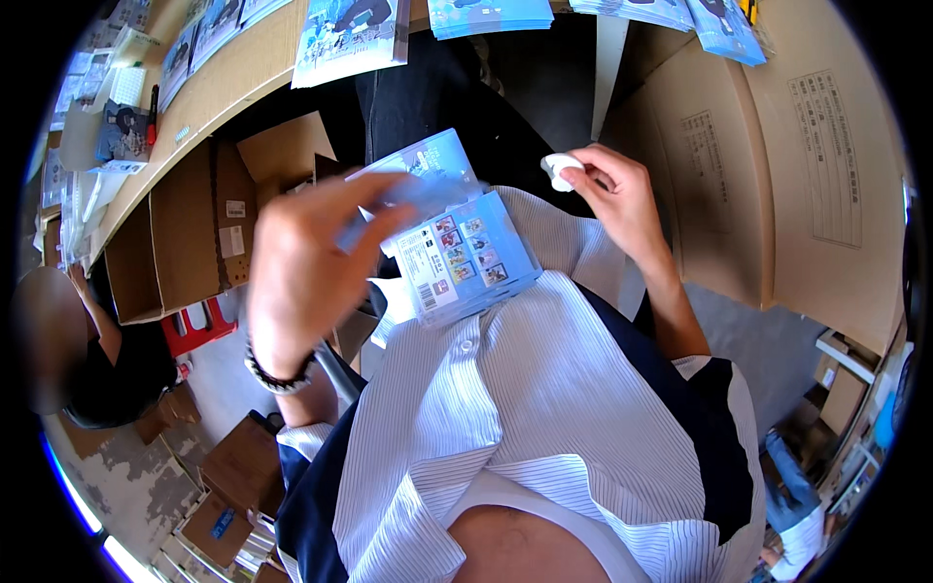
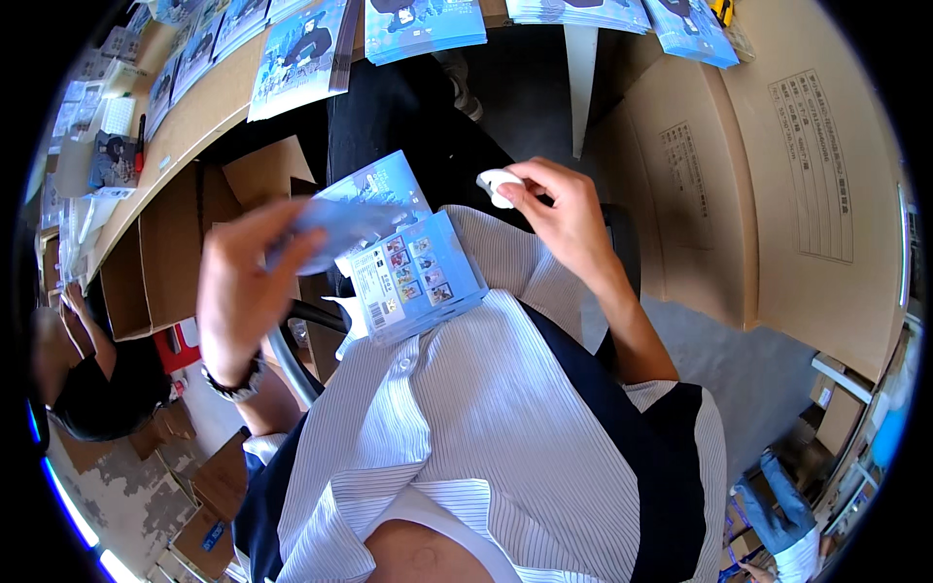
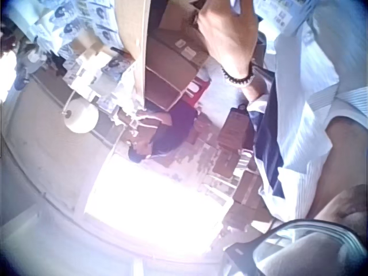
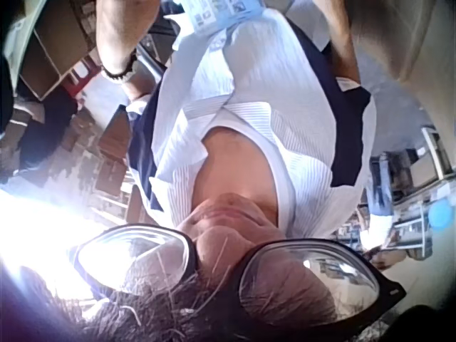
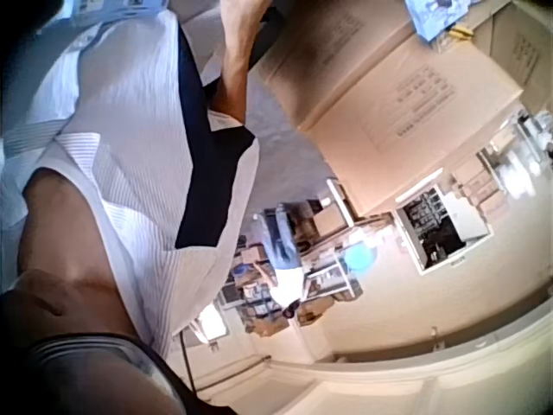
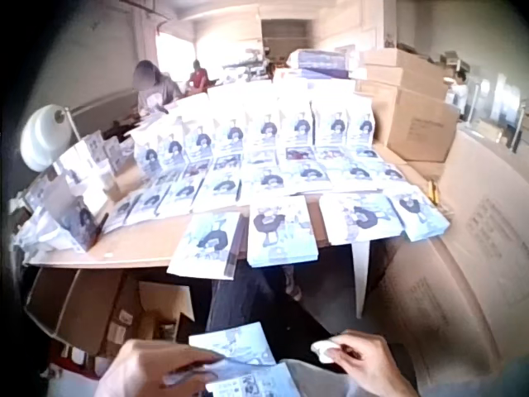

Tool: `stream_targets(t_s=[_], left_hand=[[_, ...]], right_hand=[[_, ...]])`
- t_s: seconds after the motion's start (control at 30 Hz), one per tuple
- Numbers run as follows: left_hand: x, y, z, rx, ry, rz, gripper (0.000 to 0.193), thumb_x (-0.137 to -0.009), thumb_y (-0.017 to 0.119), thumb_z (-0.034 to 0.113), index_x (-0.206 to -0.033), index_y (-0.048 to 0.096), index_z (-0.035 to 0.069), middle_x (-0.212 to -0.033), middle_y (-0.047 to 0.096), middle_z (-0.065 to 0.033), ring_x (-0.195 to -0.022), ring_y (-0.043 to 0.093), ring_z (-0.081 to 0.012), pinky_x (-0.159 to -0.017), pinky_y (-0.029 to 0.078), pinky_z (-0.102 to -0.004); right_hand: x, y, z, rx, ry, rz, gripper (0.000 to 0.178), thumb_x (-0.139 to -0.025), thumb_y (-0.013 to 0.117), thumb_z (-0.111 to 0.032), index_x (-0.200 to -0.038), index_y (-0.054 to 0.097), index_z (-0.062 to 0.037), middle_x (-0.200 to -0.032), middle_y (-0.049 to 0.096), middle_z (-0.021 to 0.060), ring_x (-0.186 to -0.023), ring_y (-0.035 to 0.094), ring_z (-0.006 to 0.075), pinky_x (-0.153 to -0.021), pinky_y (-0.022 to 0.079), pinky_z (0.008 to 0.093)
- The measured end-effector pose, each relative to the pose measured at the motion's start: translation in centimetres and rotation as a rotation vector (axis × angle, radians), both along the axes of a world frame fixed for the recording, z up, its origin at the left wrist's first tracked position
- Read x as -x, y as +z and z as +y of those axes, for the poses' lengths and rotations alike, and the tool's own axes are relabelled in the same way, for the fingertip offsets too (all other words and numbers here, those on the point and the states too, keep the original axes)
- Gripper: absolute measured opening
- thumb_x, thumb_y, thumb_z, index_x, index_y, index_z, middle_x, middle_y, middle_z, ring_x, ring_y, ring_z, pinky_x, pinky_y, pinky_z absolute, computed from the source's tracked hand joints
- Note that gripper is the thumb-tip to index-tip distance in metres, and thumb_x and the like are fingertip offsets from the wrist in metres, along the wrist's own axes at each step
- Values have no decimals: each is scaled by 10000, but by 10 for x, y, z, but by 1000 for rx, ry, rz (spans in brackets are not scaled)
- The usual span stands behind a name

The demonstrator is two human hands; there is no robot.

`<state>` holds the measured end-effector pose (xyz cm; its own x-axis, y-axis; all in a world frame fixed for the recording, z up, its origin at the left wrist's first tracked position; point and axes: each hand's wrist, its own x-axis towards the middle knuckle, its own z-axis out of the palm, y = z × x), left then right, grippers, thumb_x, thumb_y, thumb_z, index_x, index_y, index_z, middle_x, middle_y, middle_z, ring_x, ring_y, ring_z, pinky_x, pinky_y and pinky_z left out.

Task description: The person sits at a desk and wipes the surface of small blue cards with a white cloth. They handle the cards one by one, wiping each side before placing them into a stack on the table. The person repeats this process for multiple cards throughout the clip.

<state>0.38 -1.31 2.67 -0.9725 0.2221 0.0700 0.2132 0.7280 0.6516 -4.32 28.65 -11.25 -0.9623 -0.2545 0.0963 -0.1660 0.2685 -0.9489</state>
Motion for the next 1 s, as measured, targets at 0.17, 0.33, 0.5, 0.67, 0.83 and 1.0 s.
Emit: stream_targets(t_s=[0.17,0.33,0.5,0.67,0.83,1.0], left_hand=[[-5,-41,21,63,-15,-107,286,-962,671,323,-1013,769,60,-935,758,-119,-769,722,-272,-665,561,-359],[38,-106,16,364,51,370,364,-834,806,251,-1097,679,33,-1010,669,-126,-943,629,-314,-797,525,-366],[70,-137,-17,192,18,132,418,-747,860,157,-1061,619,23,-971,642,-136,-916,609,-298,-800,503,-379],[67,-85,-22,-34,167,-3,275,-878,746,112,-1064,570,10,-874,699,-205,-717,705,-327,-628,530,-372],[38,-28,2,274,36,174,196,-943,676,128,-1093,619,15,-835,702,-188,-720,704,-312,-634,532,-362],[28,-25,32,253,-151,140,164,-959,654,176,-1022,618,29,-680,629,-171,-599,626,-353,-550,483,-417]], right_hand=[[2,6,-3,-43,46,33,181,-918,725,-93,-1046,706,34,-853,676,88,-740,646,121,-637,490,253],[-2,-6,-13,-18,64,-24,192,-926,721,-100,-1049,694,45,-885,689,91,-771,668,130,-673,511,234],[-1,-18,-15,91,74,-82,209,-930,719,-113,-1070,697,40,-902,707,93,-814,687,126,-716,539,246],[4,-14,-15,126,25,-71,202,-936,712,-101,-1085,698,34,-921,707,88,-825,690,129,-722,540,244],[13,11,-30,266,-12,96,170,-938,699,-59,-1078,698,37,-934,702,85,-866,697,142,-737,544,245],[23,53,-45,226,62,415,172,-890,721,4,-1060,699,19,-934,698,92,-830,680,147,-702,526,245]])
